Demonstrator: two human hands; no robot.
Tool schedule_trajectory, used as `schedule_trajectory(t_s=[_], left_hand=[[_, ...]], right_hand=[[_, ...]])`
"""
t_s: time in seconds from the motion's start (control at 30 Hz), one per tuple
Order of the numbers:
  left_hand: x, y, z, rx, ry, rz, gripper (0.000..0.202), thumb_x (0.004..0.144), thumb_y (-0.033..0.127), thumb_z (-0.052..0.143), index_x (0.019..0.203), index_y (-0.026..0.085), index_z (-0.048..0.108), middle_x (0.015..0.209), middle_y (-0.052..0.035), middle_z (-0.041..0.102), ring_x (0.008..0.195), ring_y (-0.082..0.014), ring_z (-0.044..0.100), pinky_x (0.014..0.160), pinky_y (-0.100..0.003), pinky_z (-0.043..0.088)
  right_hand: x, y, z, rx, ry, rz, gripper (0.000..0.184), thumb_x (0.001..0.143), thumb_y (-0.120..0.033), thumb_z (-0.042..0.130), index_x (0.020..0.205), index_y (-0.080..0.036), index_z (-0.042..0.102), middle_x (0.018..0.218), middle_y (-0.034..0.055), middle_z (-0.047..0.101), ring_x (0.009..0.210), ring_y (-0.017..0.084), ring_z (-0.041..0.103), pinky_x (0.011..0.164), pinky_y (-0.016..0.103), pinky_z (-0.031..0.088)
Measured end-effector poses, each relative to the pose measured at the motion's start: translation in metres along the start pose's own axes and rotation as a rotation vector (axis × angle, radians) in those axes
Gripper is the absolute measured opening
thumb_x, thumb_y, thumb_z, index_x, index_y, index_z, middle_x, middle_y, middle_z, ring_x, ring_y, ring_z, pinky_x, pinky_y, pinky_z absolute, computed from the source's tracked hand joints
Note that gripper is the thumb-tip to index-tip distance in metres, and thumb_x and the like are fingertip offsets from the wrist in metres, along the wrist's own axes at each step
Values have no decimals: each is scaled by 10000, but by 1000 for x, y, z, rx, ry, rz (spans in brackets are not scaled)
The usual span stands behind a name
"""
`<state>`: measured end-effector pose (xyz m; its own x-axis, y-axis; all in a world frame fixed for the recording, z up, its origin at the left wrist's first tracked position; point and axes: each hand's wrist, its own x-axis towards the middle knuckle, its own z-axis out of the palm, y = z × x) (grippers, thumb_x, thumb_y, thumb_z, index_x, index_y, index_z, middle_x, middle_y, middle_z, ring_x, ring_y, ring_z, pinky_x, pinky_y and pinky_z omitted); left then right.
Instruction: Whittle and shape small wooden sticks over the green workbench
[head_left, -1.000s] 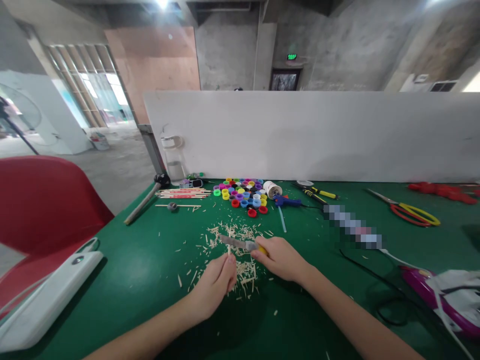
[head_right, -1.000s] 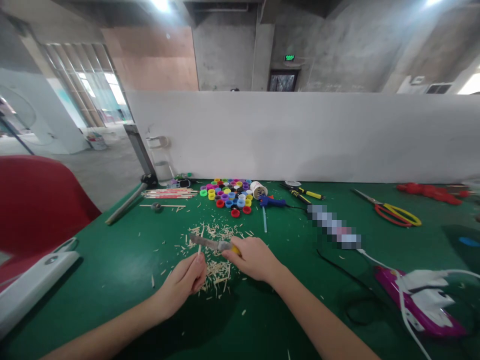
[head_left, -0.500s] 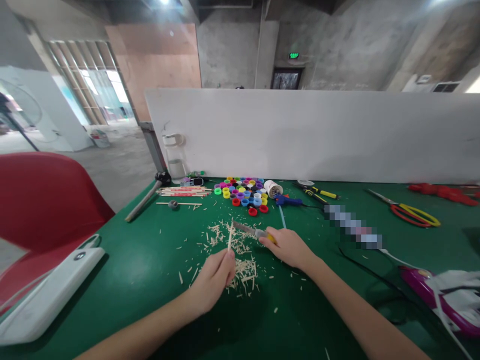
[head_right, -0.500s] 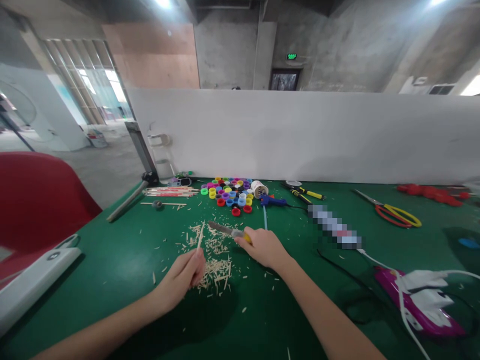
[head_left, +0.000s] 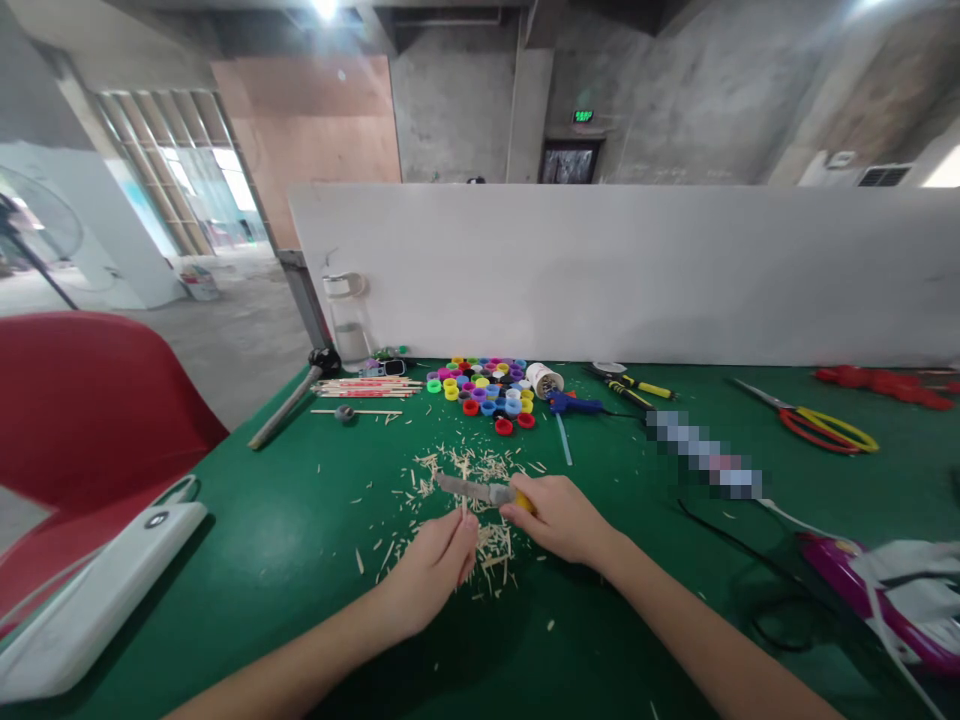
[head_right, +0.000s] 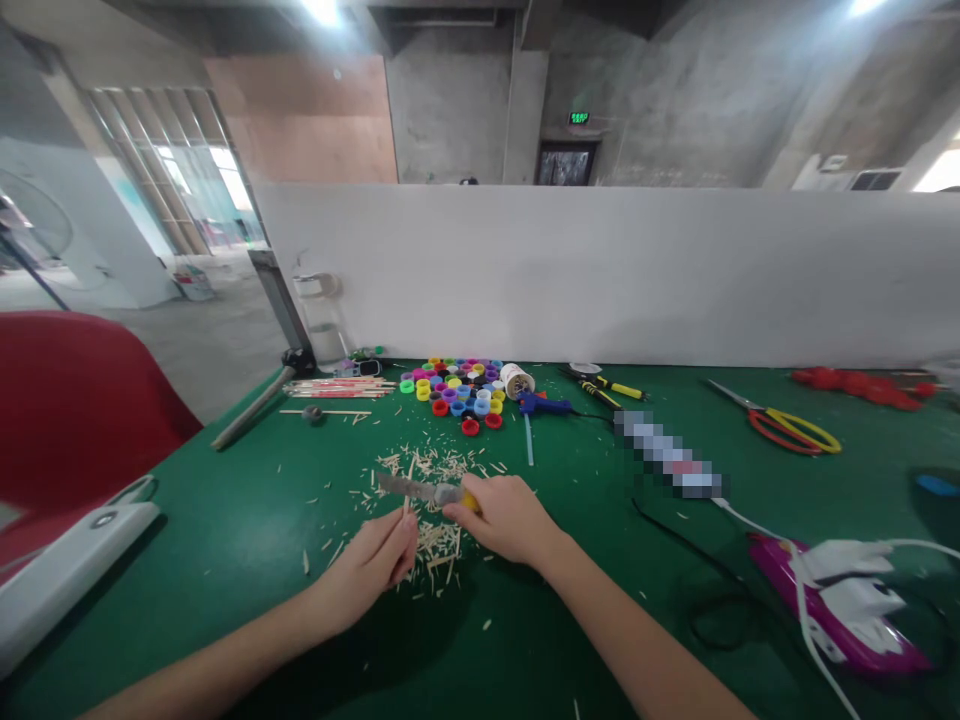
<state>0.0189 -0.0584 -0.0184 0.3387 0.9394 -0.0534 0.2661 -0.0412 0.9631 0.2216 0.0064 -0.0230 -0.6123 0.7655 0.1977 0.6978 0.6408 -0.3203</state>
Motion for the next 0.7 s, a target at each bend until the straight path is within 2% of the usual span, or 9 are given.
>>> schedule_trajectory(t_s=[0.1, 0.23, 0.53, 0.7], left_hand=[[-7, 9, 2, 125, -42, 21, 483, 964, 482, 232, 632, 194, 433, 559, 41, 408, 546, -116, 399, 595, -266, 352], [-14, 13, 2, 156, -114, 70, 482, 976, 460, 210, 647, 193, 440, 604, 28, 427, 598, -124, 423, 639, -265, 357], [-6, 1, -3, -23, 55, 103, 452, 968, 439, 278, 625, 189, 433, 563, 40, 402, 525, -104, 362, 538, -241, 330], [3, -9, -1, -204, 96, 49, 455, 947, 468, 317, 601, 190, 419, 503, 58, 379, 446, -84, 331, 446, -221, 293]], right_hand=[[2, 1, -1, 11, 31, 51, 414, 941, -534, 291, 741, -203, 441, 607, -19, 506, 524, 107, 420, 499, 249, 216], [3, 8, -3, -15, 35, 100, 422, 943, -531, 276, 733, -204, 440, 597, -14, 503, 521, 110, 408, 492, 254, 214], [2, 6, -4, -38, -24, 72, 458, 926, -586, 269, 733, -205, 431, 591, -10, 507, 505, 113, 395, 488, 257, 212], [-1, 9, -4, 63, 51, 89, 433, 940, -561, 253, 733, -206, 390, 585, -33, 463, 496, 100, 380, 492, 249, 217]])
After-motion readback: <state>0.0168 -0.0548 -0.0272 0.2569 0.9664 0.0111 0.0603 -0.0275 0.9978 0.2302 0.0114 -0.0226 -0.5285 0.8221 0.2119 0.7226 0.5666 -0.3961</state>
